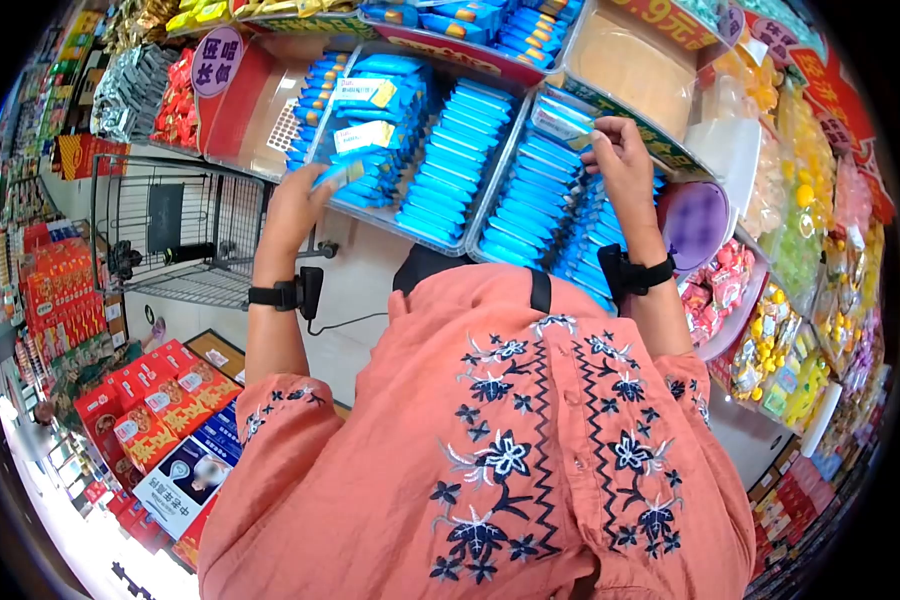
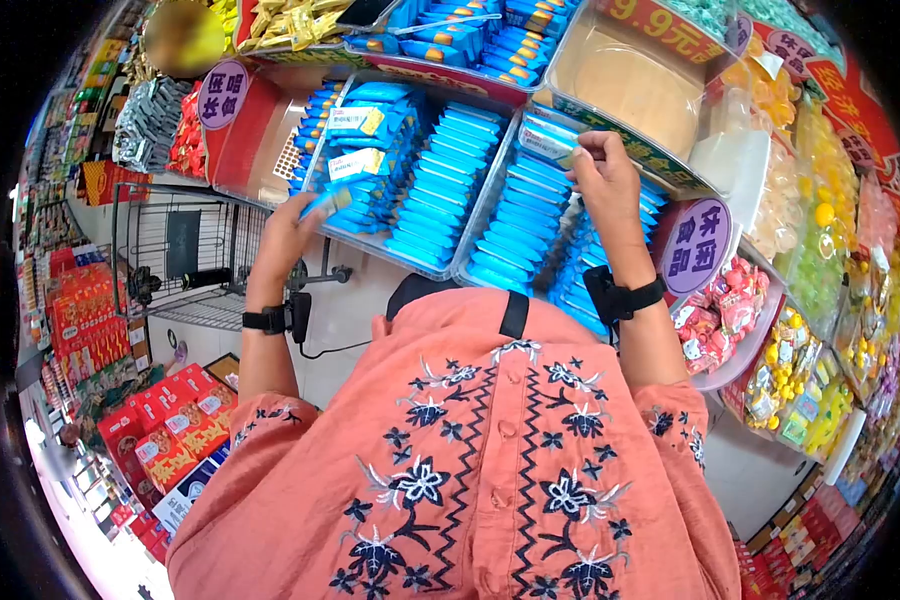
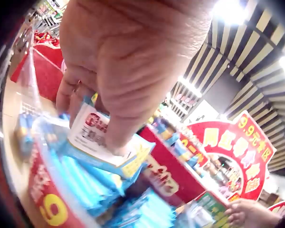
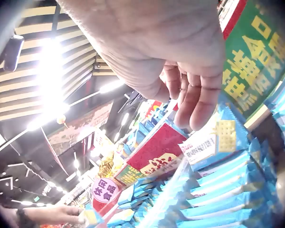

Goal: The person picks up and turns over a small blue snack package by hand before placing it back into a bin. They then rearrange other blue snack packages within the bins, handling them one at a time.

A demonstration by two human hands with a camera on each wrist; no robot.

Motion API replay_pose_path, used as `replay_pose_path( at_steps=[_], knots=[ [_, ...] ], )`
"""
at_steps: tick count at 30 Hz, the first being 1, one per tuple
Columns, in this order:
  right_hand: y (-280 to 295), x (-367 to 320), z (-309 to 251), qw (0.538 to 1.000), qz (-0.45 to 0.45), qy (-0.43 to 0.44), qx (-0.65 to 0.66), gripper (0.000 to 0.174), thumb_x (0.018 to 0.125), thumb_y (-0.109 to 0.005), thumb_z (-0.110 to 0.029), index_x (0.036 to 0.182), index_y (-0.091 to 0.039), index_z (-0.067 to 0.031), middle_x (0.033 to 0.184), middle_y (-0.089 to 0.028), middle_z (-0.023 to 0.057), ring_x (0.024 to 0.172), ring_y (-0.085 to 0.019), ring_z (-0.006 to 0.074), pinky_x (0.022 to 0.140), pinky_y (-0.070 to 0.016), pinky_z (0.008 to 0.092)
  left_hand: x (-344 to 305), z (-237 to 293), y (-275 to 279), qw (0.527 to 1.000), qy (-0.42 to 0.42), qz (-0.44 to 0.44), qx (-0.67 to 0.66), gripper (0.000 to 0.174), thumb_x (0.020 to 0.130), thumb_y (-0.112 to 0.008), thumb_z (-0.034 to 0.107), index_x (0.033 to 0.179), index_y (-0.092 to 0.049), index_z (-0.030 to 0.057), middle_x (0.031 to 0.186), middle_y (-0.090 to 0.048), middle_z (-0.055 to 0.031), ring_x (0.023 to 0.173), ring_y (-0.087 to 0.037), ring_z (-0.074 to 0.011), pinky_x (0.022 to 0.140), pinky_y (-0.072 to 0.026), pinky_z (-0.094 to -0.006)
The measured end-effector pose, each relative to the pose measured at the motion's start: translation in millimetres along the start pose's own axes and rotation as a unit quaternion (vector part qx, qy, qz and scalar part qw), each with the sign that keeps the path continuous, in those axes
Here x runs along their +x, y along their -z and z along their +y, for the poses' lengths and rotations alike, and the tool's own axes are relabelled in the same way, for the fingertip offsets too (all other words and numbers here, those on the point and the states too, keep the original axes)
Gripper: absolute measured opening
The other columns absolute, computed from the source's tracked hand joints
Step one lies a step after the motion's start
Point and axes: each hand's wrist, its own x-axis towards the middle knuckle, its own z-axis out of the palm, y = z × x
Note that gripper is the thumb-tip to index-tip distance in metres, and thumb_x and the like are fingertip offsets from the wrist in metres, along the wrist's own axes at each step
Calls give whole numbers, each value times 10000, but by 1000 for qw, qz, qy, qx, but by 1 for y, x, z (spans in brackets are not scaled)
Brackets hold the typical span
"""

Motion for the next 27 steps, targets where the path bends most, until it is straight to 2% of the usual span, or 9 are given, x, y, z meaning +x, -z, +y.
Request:
replay_pose_path(
  at_steps=[2, 5, 6, 9, 10, 14, 18, 21, 27],
  knots=[
    [-5, -1, -16, 999, -36, 1, 20, 215, 992, -611, -136, 1163, -599, -7, 959, -660, 62, 758, -676, 131, 632, -555, 266, 13, 42, 22, 986, 79, -9, -145, 311, 961, -676, 261, 1182, -669, 42, 995, -690, -108, 880, -655, -205, 790, -552, -366],
    [-24, 1, -44, 991, -118, -3, 65, 326, 989, -636, -209, 1226, -600, 12, 1016, -669, 91, 787, -698, 161, 637, -574, 290, 37, 107, 40, 919, 114, -34, -377, 346, 1024, -612, 311, 1220, -649, 28, 978, -637, -10, 864, -623, -89, 714, -537, -261],
    [-33, 0, -54, 984, -149, -6, 92, 358, 987, -644, -226, 1248, -595, 13, 1026, -672, 94, 796, -704, 167, 645, -580, 294, 45, 124, 40, 921, 85, -53, -376, 359, 1029, -607, 325, 1252, -639, 44, 955, -635, 13, 832, -606, -60, 628, -505, -218],
    [-53, -10, -90, 968, -203, -55, 139, 440, 984, -656, -275, 1302, -578, 19, 1046, -683, 93, 828, -722, 189, 670, -598, 307, 66, 163, 33, 906, 43, -108, -406, 354, 1035, -600, 338, 1239, -646, 52, 931, -634, 20, 780, -591, -50, 593, -478, -215],
    [-55, -11, -96, 961, -220, -60, 160, 482, 984, -660, -299, 1329, -561, 22, 1051, -690, 85, 839, -728, 200, 676, -605, 314, 69, 181, 33, 905, 37, -105, -410, 354, 1034, -601, 346, 1215, -654, 46, 866, -637, 20, 714, -574, -31, 559, -456, -198],
    [-51, -11, -96, 950, -215, -80, 213, 426, 995, -645, -285, 1272, -554, 25, 1042, -689, 114, 833, -729, 186, 684, -607, 306, 80, 204, 20, 903, 10, -162, -399, 393, 1036, -594, 368, 1259, -626, 46, 893, -664, 6, 691, -604, -44, 560, -447, -184],
    [-39, -11, -89, 946, -179, -78, 260, 346, 1005, -615, -231, 1238, -558, 19, 1031, -689, 120, 837, -731, 186, 697, -607, 296, 83, 214, 8, 892, -8, -158, -423, 456, 1020, -618, 362, 1297, -580, 1, 955, -690, -47, 774, -661, -95, 600, -469, -211],
    [-30, -8, -84, 941, -148, -78, 295, 298, 1006, -598, -196, 1200, -555, 26, 1019, -688, 126, 835, -731, 190, 704, -610, 290, 79, 219, 7, 886, -15, -152, -439, 436, 1031, -610, 317, 1326, -568, -1, 979, -676, -44, 840, -636, -85, 644, -486, -213],
    [-26, -8, -80, 939, -134, -70, 309, 308, 1009, -604, -203, 1187, -551, 42, 1007, -686, 126, 834, -727, 191, 710, -612, 290, 74, 219, -2, 860, 4, -119, -496, 362, 1037, -603, 270, 1278, -581, 1, 936, -669, -53, 798, -664, -107, 649, -492, -218]
  ],
)
